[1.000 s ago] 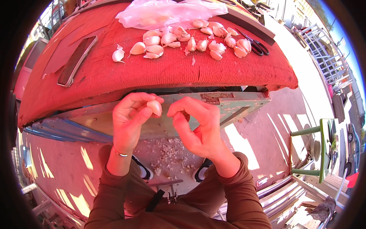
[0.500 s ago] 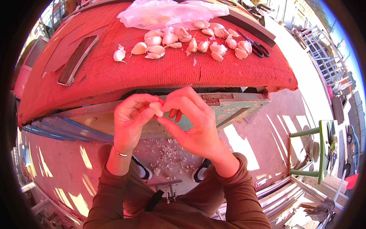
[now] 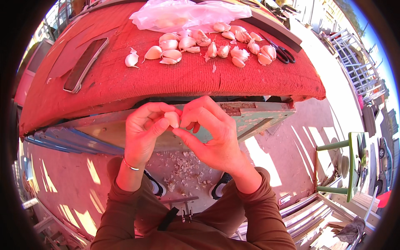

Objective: The person peels garlic cloves by hand on a red cloth-covered surface, removing the outer skin and placing peeled cloves aside. A pair of scissors is briefly used to trim a clove. The work area is outdoors under bright sunlight.

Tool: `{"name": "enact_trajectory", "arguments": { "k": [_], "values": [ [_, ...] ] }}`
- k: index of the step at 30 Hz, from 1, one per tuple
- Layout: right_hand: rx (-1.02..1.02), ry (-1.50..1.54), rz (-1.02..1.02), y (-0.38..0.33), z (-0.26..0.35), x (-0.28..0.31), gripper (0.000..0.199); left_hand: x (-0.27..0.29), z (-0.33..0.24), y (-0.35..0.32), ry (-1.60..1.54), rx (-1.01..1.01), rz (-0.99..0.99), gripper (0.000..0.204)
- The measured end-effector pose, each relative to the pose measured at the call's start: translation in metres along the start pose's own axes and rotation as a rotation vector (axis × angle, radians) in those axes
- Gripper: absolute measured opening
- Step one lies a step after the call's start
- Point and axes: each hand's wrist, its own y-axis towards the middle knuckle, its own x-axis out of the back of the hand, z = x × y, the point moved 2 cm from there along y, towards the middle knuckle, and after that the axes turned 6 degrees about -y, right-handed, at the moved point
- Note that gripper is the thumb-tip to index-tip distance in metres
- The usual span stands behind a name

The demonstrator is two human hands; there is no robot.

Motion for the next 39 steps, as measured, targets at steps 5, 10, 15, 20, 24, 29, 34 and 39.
{"name": "enact_trajectory", "arguments": {
  "k": [5,10,15,20,24,29,34,39],
  "values": [
    [-0.086,0.05,-0.014,0.001,0.006,-0.002,0.032,0.0,-0.002,0.0,-0.003,-0.002,0.011,0.022],
    [-0.095,0.055,-0.025,0.002,0.007,-0.003,0.03,0.0,-0.002,-0.002,0.009,0.01,0.001,0.021],
    [-0.036,0.018,-0.005,-0.001,0.003,-0.001,0.029,-0.002,-0.002,-0.001,-0.023,0.016,-0.027,0.021],
    [-0.248,0.26,0.022,-0.003,0.002,0.0,0.019,-0.008,-0.008,-0.003,0.176,-0.108,-0.045,0.02],
    [-0.412,0.369,0.038,-0.008,-0.001,0.001,0.01,-0.014,-0.013,-0.004,0.456,-0.262,-0.059,0.02],
    [-0.447,0.379,0.012,-0.008,-0.002,-0.002,0.008,-0.017,-0.014,-0.001,0.676,-0.423,-0.025,0.019],
    [-0.428,0.329,0.012,-0.01,-0.005,-0.001,0.006,-0.025,-0.02,0.001,0.843,-0.556,-0.009,0.02],
    [-0.451,0.316,0.013,-0.011,-0.005,-0.001,0.004,-0.024,-0.016,0.0,0.803,-0.55,0.015,0.021]
  ]
}}
